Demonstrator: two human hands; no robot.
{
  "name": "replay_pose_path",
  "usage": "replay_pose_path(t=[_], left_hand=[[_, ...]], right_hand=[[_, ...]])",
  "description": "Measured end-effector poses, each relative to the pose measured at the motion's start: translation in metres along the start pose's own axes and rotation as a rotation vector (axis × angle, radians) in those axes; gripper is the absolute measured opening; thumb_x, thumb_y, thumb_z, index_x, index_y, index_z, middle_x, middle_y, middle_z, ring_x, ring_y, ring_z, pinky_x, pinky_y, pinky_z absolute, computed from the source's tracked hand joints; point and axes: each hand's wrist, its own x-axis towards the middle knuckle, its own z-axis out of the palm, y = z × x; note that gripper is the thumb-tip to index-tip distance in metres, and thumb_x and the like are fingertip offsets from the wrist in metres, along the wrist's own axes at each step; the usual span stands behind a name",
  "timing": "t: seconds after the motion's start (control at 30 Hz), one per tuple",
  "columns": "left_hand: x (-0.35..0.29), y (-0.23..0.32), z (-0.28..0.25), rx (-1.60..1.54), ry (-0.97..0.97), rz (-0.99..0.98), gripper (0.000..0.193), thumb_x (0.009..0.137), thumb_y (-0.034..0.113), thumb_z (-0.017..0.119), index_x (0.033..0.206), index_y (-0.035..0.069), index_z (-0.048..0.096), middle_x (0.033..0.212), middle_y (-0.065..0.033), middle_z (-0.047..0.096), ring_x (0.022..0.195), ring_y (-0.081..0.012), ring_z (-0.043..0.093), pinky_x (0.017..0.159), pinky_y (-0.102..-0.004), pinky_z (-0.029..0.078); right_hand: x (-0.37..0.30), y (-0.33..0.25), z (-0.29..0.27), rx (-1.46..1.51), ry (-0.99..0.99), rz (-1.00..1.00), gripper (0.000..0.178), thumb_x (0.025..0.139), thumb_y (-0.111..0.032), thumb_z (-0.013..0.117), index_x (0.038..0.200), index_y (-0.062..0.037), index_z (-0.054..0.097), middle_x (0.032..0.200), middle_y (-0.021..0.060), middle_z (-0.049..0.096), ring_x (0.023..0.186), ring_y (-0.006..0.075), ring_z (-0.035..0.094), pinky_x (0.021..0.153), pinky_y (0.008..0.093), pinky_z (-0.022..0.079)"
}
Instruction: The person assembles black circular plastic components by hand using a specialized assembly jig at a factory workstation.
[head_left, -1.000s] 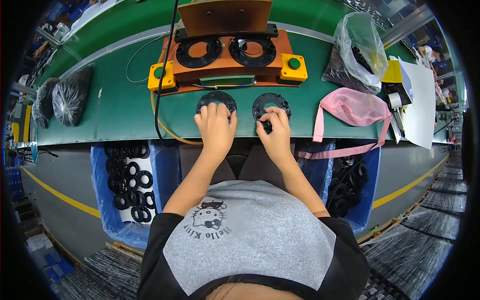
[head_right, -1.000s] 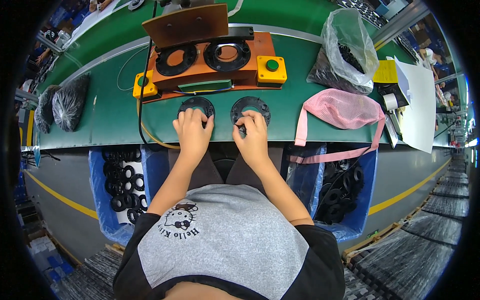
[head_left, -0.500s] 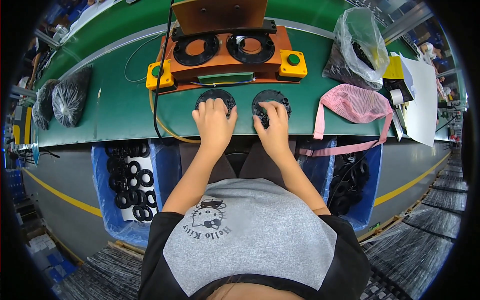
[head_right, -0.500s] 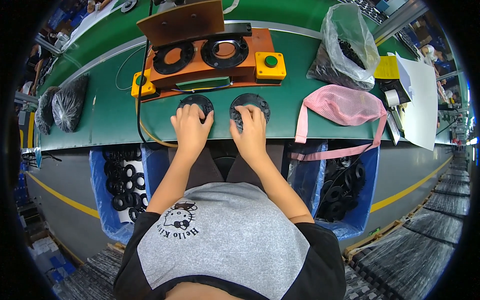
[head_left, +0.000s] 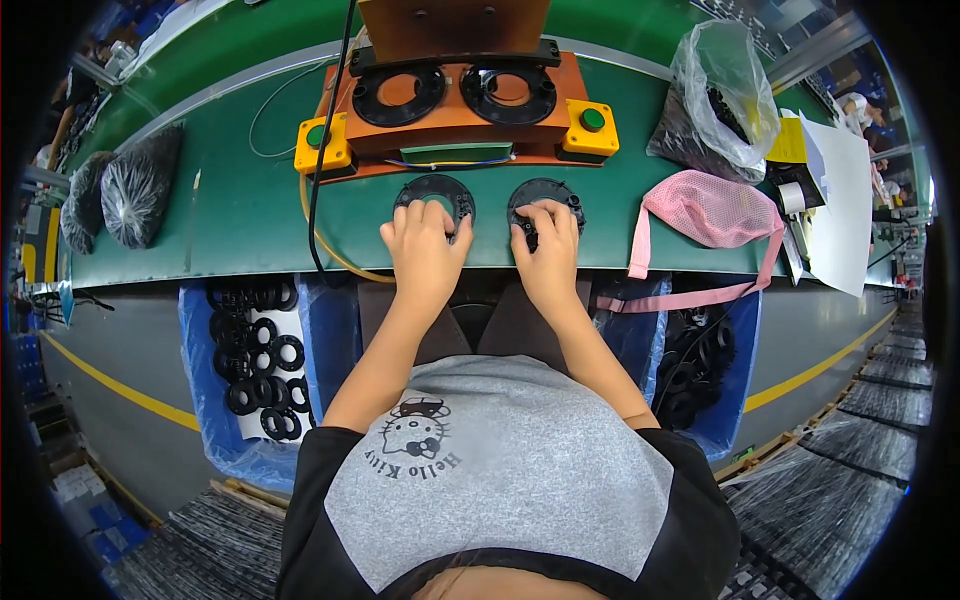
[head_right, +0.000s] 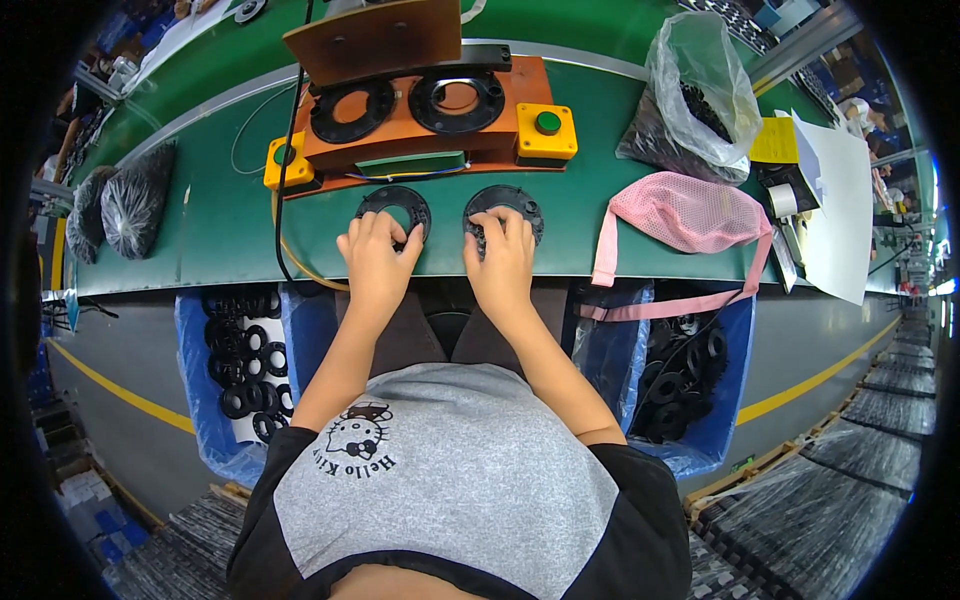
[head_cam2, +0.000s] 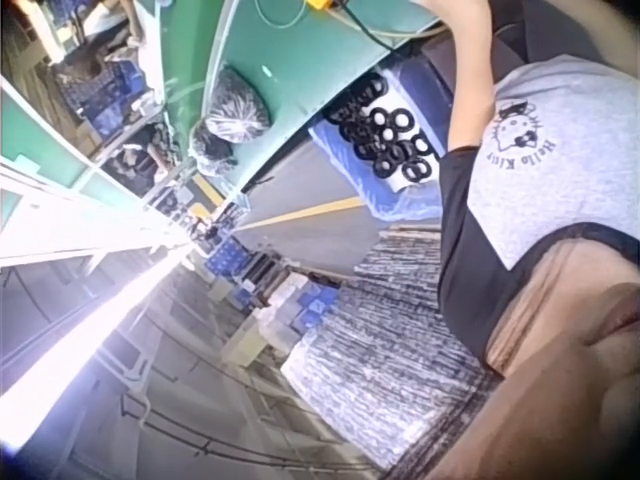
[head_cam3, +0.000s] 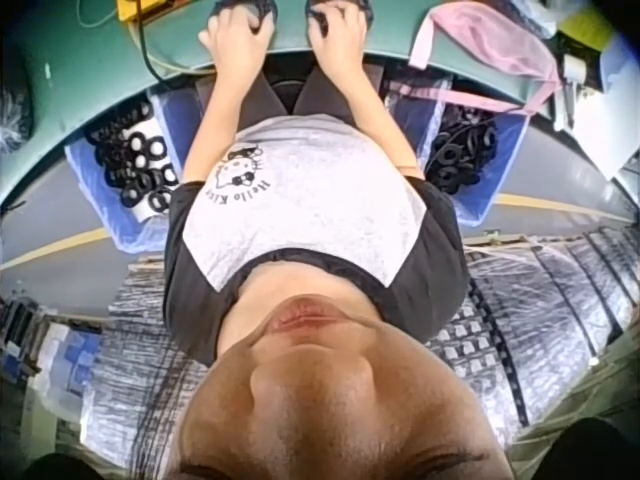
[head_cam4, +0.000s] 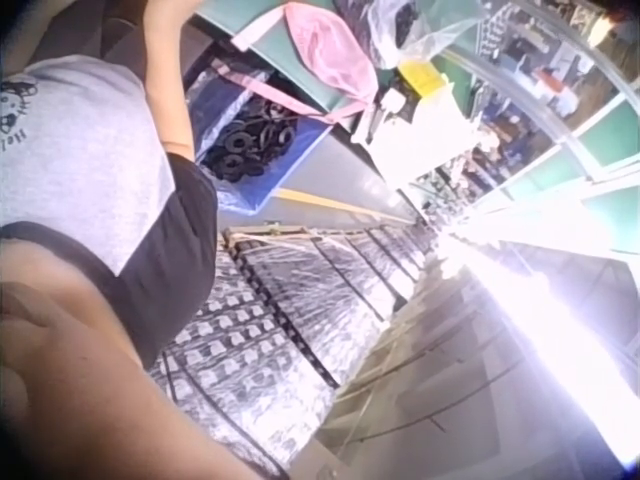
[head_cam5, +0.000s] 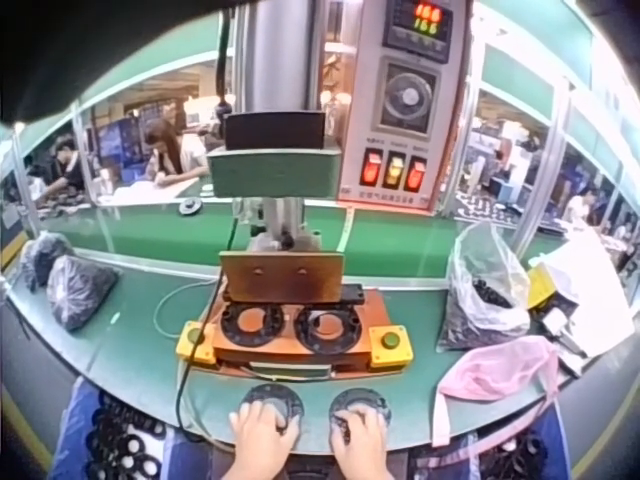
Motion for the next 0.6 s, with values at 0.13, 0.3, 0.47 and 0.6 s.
replay_pose_path(t=[0.13, 0.3, 0.47, 0.6], left_hand=[[-0.006, -0.006, -0.011, -0.077, 0.029, 0.014, 0.024, 0.071, 0.02, 0.069, 0.065, 0.009, 0.049, 0.071, -0.0042, 0.048, 0.076, -0.0232, 0.046, 0.07, -0.0356, 0.03], [-0.007, -0.024, -0.023, -0.107, 0.101, 0.026, 0.021, 0.07, 0.016, 0.068, 0.067, 0.008, 0.049, 0.073, -0.0046, 0.048, 0.075, -0.0233, 0.046, 0.07, -0.0348, 0.031], [0.025, -0.032, -0.04, -0.117, 0.284, 0.168, 0.033, 0.071, 0.019, 0.067, 0.099, 0.006, 0.054, 0.101, -0.0129, 0.051, 0.097, -0.0286, 0.045, 0.085, -0.0389, 0.031], [0.072, -0.029, -0.041, 0.215, 0.231, 0.229, 0.071, 0.076, 0.043, 0.062, 0.134, 0.013, 0.034, 0.141, -0.0219, 0.021, 0.126, -0.04, 0.023, 0.096, -0.0523, 0.022]], right_hand=[[0.0, 0.001, -0.001, -0.037, -0.026, -0.026, 0.033, 0.071, -0.004, 0.064, 0.102, -0.0018, 0.054, 0.101, 0.0126, 0.05, 0.094, 0.0289, 0.048, 0.083, 0.0365, 0.039], [-0.003, 0.0, 0.003, 0.038, 0.009, 0.044, 0.047, 0.071, -0.005, 0.065, 0.113, -0.0002, 0.045, 0.111, 0.0164, 0.045, 0.095, 0.03, 0.047, 0.085, 0.0364, 0.039], [0.027, 0.0, -0.008, 0.101, 0.143, -0.107, 0.052, 0.071, -0.013, 0.064, 0.117, -0.0013, 0.044, 0.125, 0.0198, 0.035, 0.114, 0.0367, 0.037, 0.095, 0.0436, 0.03], [0.089, -0.021, -0.017, -0.186, 0.147, -0.28, 0.062, 0.067, -0.015, 0.065, 0.126, -0.013, 0.044, 0.14, 0.0212, 0.022, 0.122, 0.0381, 0.029, 0.094, 0.0469, 0.026]])
